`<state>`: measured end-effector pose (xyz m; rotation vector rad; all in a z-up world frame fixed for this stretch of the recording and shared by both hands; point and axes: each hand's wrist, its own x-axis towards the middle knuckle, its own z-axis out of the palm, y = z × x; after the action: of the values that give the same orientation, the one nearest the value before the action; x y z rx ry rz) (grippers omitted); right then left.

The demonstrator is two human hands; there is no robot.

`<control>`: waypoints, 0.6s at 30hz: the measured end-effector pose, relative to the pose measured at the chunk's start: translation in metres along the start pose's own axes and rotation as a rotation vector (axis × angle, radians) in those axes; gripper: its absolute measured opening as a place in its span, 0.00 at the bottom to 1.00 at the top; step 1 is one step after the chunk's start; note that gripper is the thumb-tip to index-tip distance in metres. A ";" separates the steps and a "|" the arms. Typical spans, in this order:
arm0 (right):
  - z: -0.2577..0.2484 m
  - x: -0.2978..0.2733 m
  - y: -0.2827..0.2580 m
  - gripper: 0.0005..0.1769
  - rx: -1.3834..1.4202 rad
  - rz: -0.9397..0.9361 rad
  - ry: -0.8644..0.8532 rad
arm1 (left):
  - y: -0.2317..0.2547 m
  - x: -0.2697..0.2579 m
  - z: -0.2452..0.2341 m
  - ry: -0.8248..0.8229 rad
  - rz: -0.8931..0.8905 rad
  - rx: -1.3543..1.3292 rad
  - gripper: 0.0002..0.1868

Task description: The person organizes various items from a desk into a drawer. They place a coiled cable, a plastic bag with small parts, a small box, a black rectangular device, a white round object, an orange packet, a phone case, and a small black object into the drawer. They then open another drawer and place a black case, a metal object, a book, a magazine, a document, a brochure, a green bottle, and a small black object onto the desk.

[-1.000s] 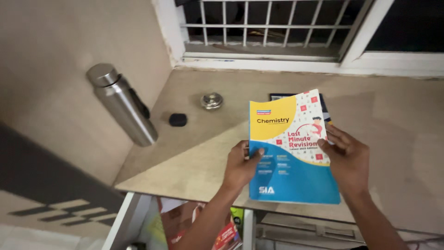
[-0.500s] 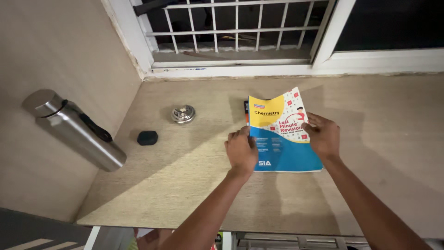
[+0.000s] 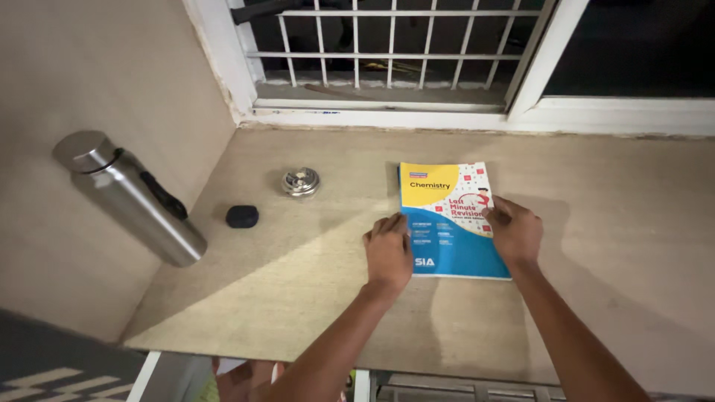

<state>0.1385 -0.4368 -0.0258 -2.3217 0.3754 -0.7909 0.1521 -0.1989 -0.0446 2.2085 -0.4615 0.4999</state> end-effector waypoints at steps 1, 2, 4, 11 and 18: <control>-0.001 -0.001 0.000 0.18 -0.041 -0.072 0.028 | -0.002 -0.005 -0.004 -0.014 0.039 -0.023 0.19; -0.002 -0.001 -0.002 0.16 -0.078 -0.142 0.058 | -0.005 -0.011 -0.012 -0.030 0.082 -0.041 0.20; -0.004 -0.008 -0.011 0.15 -0.199 -0.302 0.172 | -0.014 -0.025 -0.034 -0.137 0.080 -0.161 0.19; -0.018 -0.066 -0.095 0.09 -0.049 -0.587 0.241 | -0.045 -0.095 -0.152 -0.301 -0.043 -0.272 0.14; -0.009 -0.175 -0.204 0.09 0.393 -0.511 -0.432 | -0.075 -0.168 -0.274 -0.431 -0.461 -0.153 0.04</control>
<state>0.0091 -0.2102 0.0369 -2.1423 -0.5354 -0.5022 -0.0101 0.0868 -0.0115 2.1757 -0.1858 -0.2532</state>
